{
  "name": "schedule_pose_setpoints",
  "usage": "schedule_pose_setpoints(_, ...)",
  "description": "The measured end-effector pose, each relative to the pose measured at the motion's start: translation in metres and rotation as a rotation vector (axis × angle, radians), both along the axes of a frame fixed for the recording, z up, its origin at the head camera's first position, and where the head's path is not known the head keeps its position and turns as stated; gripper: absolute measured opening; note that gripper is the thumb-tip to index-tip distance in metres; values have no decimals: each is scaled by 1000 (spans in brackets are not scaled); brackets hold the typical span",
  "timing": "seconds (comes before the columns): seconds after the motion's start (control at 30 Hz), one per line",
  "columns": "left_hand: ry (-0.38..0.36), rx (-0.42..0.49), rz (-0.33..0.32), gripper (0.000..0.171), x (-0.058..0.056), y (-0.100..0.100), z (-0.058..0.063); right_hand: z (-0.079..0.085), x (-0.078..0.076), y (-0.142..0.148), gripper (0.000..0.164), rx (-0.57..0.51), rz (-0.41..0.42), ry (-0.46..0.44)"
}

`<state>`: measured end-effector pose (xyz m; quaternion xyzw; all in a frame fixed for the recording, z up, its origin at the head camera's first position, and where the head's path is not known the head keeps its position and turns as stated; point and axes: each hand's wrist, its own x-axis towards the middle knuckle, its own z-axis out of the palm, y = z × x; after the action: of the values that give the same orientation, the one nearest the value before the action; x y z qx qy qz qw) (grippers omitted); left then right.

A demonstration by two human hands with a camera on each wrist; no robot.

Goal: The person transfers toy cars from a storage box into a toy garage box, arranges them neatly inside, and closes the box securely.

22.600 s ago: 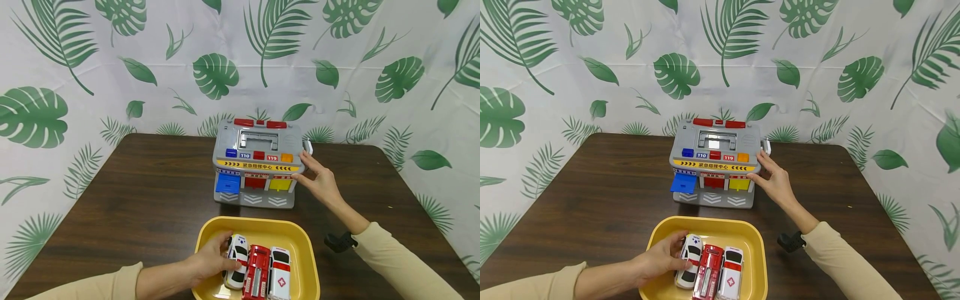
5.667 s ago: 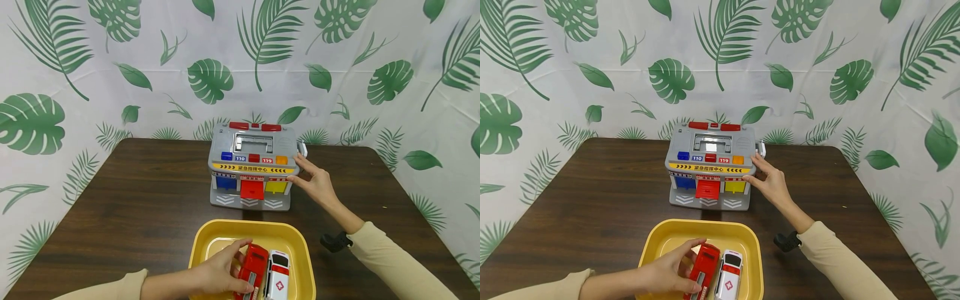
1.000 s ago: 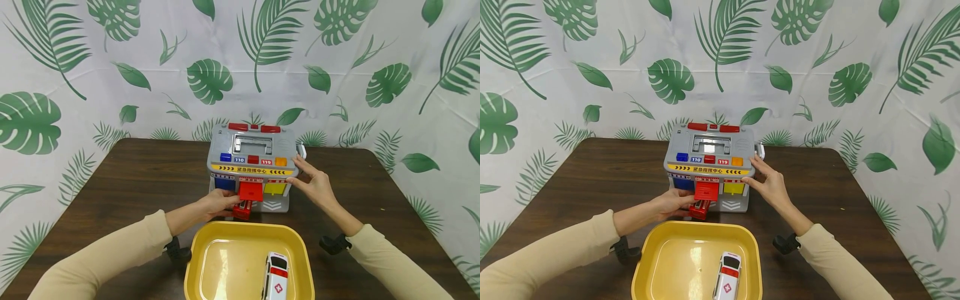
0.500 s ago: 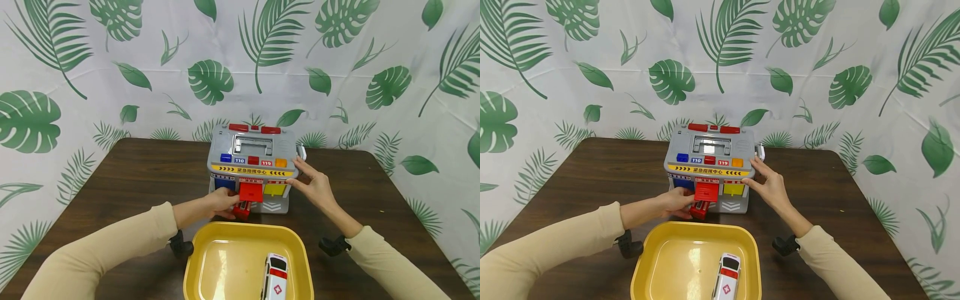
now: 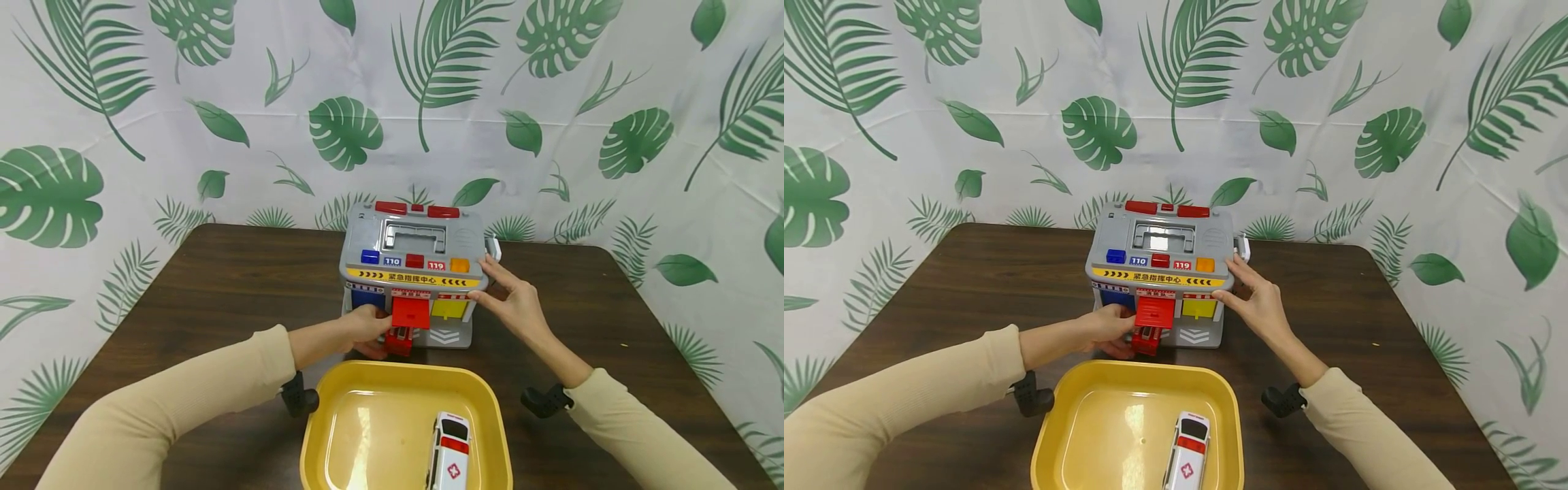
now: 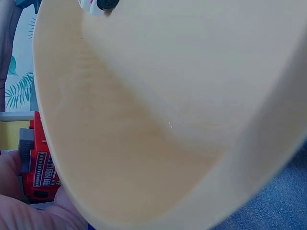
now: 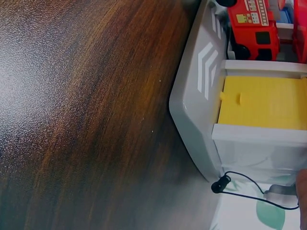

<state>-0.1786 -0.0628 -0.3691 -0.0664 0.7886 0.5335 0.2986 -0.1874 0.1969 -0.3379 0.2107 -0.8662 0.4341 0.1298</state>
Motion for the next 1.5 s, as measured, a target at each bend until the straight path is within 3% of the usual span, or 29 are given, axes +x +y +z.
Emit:
schedule_pose_setpoints(0.27,-41,-1,-9,41,1,2,2,0,0,0,56,4,-5,3)
schedule_pose_setpoints(0.6,-58,97,29,45,2,2,-3,0,1,-1,55,5,-4,-3)
schedule_pose_setpoints(0.97,-19,155,111,36,3,7,-7,1,2,-1,55,16,-18,2)
schedule_pose_setpoints(1.5,32,220,195,39,11,12,-8,1,2,-1,55,10,-9,11)
